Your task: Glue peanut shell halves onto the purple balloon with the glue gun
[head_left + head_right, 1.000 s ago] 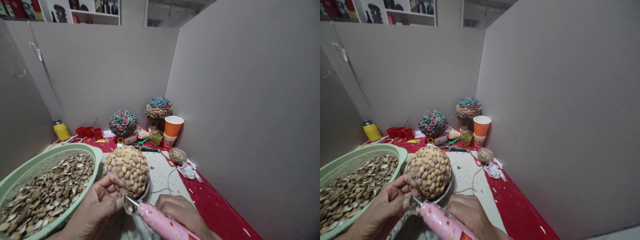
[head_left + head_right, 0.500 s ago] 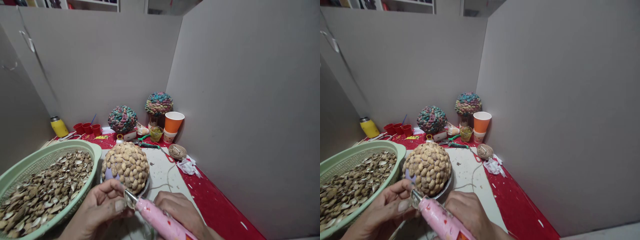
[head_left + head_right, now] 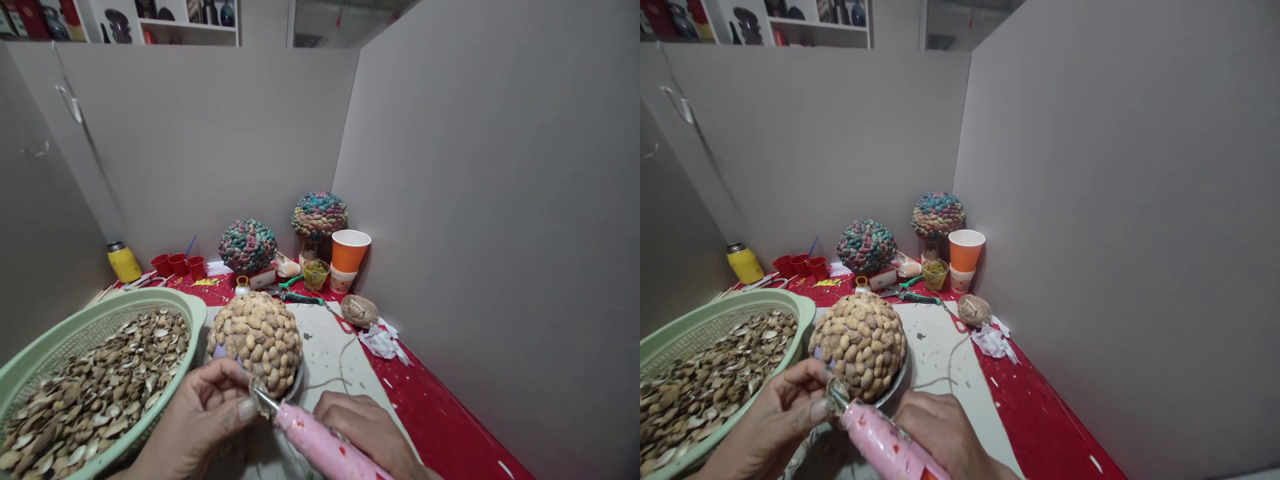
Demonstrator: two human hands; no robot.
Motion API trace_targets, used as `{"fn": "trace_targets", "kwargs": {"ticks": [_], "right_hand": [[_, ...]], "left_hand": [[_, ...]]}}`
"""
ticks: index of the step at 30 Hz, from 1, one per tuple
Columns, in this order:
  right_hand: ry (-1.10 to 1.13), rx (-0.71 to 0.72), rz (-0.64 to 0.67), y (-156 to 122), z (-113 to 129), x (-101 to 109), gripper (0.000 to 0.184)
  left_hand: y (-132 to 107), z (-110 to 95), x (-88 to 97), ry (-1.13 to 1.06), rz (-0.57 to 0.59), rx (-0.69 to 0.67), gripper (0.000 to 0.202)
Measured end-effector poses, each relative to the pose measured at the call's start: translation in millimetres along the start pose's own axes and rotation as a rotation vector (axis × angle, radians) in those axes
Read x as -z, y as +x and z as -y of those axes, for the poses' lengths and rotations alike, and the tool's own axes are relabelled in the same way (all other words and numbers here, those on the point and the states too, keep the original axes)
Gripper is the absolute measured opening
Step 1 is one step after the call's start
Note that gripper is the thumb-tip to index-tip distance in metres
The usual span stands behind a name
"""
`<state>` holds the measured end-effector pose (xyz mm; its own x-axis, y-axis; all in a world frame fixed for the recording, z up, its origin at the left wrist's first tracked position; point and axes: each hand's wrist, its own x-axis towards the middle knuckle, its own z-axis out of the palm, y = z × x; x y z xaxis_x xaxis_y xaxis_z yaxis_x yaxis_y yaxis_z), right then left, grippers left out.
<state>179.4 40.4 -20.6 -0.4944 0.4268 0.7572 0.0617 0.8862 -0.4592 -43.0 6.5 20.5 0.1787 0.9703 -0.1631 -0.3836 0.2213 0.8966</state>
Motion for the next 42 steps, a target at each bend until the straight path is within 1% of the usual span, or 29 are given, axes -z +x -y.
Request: {"fn": "trace_targets", "kwargs": {"ticks": [3, 7, 10, 13, 16, 20, 24, 25, 28, 32, 34, 38, 42], "right_hand": [[-0.012, -0.024, -0.036, -2.2, -1.8, -3.0, 0.04], [-0.036, -0.089, -0.01, -4.0, 0.0, -3.4, 0.04], [-0.054, -0.089, 0.008, -4.8, 2.8, -1.6, 0.037], [-0.043, -0.072, -0.005, -3.2, 5.2, -0.8, 0.035], [-0.013, -0.07, -0.03, 0.2, 6.1, -1.6, 0.034], [0.004, -0.02, -0.068, 4.4, 4.4, -2.9, 0.036], [-0.003, 0.017, -0.051, 5.1, 3.0, -2.6, 0.038], [-0.003, 0.011, -0.044, 4.4, 3.2, -2.4, 0.038], [-0.019, -0.071, -0.017, 0.5, 4.6, -1.2, 0.039], [-0.023, -0.156, 0.049, -4.2, 6.9, 1.1, 0.04], [-0.014, -0.162, 0.042, -4.1, 7.7, 1.8, 0.04], [-0.019, -0.15, 0.023, -1.4, 9.6, 2.1, 0.041], [-0.032, -0.15, 0.031, -0.8, 8.8, 1.5, 0.04]], "left_hand": [[1.3, 2.4, 2.0, 0.019, -0.001, 0.004, 0.03], [1.6, 0.7, 1.6, 0.031, 0.012, 0.009, 0.028], [1.3, -0.9, 0.8, 0.02, 0.031, 0.007, 0.024], [1.5, -0.5, 1.8, 0.013, 0.04, -0.004, 0.024], [2.2, 0.5, 4.5, 0.036, 0.001, -0.026, 0.026], [2.7, 0.5, 7.1, 0.158, -0.065, -0.087, 0.025], [3.2, 1.2, 8.5, 0.276, -0.11, -0.166, 0.02], [3.4, 1.7, 9.1, 0.298, -0.119, -0.185, 0.019], [3.5, 2.5, 11.1, 0.34, -0.112, -0.216, 0.017], [3.1, 1.2, 12.2, 0.321, -0.066, -0.192, 0.018], [3.0, 0.5, 11.7, 0.289, -0.048, -0.168, 0.02], [2.8, 0.6, 10.5, 0.245, -0.078, -0.127, 0.021], [3.5, 1.0, 9.8, 0.227, -0.096, -0.124, 0.024]]}}
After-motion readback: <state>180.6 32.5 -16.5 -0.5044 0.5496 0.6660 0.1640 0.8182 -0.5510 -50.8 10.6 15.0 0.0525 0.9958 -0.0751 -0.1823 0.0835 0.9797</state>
